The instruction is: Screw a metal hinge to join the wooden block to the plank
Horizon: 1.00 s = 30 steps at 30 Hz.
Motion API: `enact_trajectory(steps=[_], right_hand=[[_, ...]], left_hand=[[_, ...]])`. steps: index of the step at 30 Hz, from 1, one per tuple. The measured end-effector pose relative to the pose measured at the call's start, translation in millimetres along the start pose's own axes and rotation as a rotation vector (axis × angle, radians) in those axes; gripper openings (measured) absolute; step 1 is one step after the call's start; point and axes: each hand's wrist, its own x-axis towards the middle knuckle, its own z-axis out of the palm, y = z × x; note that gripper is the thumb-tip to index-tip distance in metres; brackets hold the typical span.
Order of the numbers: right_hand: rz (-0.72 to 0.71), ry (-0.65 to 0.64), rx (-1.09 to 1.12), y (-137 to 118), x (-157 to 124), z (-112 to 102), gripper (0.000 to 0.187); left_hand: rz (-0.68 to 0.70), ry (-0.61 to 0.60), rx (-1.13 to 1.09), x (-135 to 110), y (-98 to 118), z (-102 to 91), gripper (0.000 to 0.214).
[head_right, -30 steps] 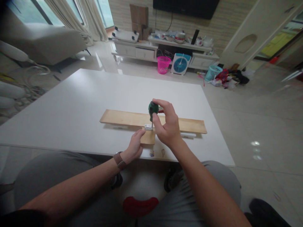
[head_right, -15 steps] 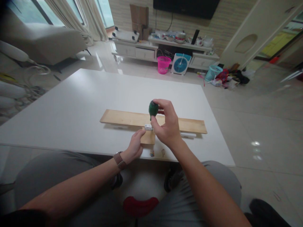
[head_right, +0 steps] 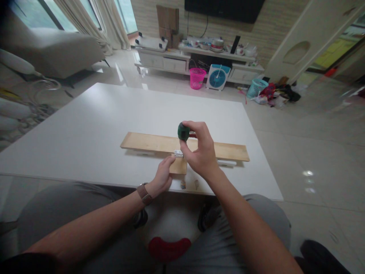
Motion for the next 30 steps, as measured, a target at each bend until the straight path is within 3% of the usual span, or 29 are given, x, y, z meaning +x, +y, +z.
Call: enact_trajectory(steps=[30], right_hand=[[-0.027,0.031,0.010,-4.1,1.5,-1.5,0.052]], left_hand=[[0.006,0.005,-0.007,-0.6,0.2,-0.5,0.030]])
